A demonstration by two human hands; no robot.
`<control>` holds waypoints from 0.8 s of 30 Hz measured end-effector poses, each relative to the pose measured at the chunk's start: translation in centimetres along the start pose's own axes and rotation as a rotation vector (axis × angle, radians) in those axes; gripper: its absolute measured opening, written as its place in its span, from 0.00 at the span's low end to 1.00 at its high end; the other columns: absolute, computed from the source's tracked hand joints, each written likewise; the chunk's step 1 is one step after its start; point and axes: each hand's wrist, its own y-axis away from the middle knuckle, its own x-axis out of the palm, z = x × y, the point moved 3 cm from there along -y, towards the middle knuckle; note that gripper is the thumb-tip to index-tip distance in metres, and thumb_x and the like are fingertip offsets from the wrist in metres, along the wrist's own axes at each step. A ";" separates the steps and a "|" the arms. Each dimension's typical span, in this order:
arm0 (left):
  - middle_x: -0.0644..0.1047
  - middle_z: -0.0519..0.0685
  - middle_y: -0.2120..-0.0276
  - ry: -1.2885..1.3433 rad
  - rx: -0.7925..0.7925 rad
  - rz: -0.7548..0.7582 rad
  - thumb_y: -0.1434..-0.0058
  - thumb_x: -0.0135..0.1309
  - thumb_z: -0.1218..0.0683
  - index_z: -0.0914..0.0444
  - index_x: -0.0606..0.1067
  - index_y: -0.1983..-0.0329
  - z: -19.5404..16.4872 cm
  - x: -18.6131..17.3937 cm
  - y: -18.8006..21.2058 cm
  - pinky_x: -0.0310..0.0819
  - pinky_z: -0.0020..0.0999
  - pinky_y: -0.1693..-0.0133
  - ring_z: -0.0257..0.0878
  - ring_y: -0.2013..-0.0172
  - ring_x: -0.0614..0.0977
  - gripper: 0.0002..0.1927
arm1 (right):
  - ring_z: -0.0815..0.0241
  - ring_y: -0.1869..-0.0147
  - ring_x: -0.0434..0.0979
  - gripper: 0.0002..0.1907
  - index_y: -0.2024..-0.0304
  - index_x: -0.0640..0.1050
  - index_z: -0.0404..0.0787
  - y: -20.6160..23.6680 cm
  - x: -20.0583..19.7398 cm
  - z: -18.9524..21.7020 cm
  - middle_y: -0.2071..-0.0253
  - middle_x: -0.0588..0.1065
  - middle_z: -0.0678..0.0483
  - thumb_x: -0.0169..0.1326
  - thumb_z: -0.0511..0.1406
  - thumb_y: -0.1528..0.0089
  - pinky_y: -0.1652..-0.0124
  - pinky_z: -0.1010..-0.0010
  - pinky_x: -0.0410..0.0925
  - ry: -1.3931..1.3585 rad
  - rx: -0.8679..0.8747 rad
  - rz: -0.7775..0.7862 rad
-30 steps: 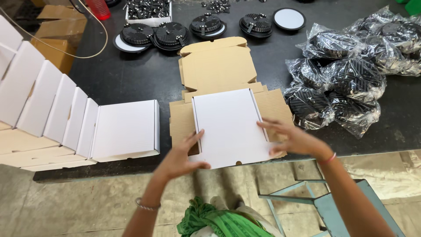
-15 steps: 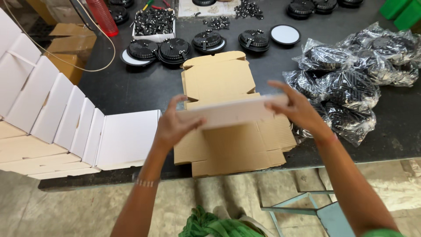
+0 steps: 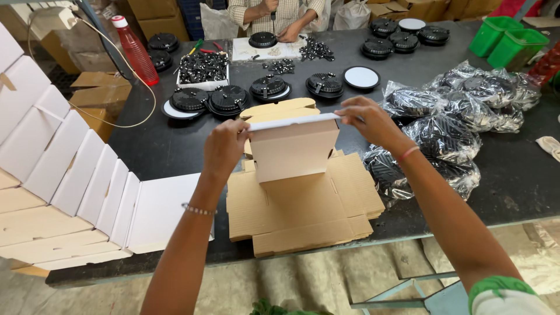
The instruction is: The person assembles flat cardboard boxes by folding and tucking the flaps. They then place a plastic-wrapped black circular object into each box and close the lid. The completed boxes are stacked on a pile to the left.
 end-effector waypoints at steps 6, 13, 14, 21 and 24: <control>0.80 0.49 0.81 0.112 -0.334 0.161 0.34 0.59 0.47 0.63 0.82 0.73 1.6 1.5 -5.5 0.79 0.33 0.70 0.39 0.78 0.84 0.17 | 0.58 0.66 0.83 0.11 0.57 0.84 0.34 -4.5 -1.1 0.9 0.69 0.81 0.49 0.55 0.36 0.32 0.59 0.67 0.75 -0.050 0.296 0.088; 0.81 0.48 0.82 0.290 -0.493 0.138 0.38 0.60 0.48 0.64 0.83 0.70 1.7 1.9 -5.4 0.78 0.27 0.70 0.33 0.81 0.83 0.14 | 0.64 0.72 0.82 0.14 0.53 0.80 0.30 -5.3 -0.6 2.5 0.71 0.81 0.50 0.54 0.35 0.35 0.67 0.74 0.76 -0.238 0.316 0.066; 0.81 0.48 0.81 0.313 -0.487 0.127 0.39 0.61 0.48 0.64 0.83 0.69 1.7 1.9 -5.3 0.79 0.27 0.71 0.33 0.81 0.84 0.14 | 0.65 0.71 0.82 0.14 0.53 0.80 0.30 -5.2 -0.6 2.5 0.71 0.81 0.51 0.55 0.35 0.35 0.67 0.74 0.76 -0.250 0.314 0.065; 0.82 0.48 0.79 0.386 -0.499 0.108 0.39 0.61 0.48 0.65 0.83 0.68 1.9 2.0 -5.6 0.79 0.26 0.74 0.33 0.80 0.85 0.15 | 0.63 0.71 0.82 0.14 0.53 0.81 0.29 -6.1 -0.7 1.6 0.71 0.80 0.50 0.55 0.34 0.35 0.68 0.73 0.76 -0.269 0.376 0.116; 0.82 0.48 0.79 0.387 -0.500 0.106 0.39 0.61 0.48 0.66 0.83 0.68 1.9 2.0 -5.6 0.79 0.26 0.75 0.33 0.80 0.85 0.15 | 0.63 0.71 0.82 0.13 0.53 0.81 0.29 -6.5 -0.5 1.5 0.71 0.80 0.49 0.55 0.34 0.35 0.67 0.73 0.77 -0.278 0.398 0.122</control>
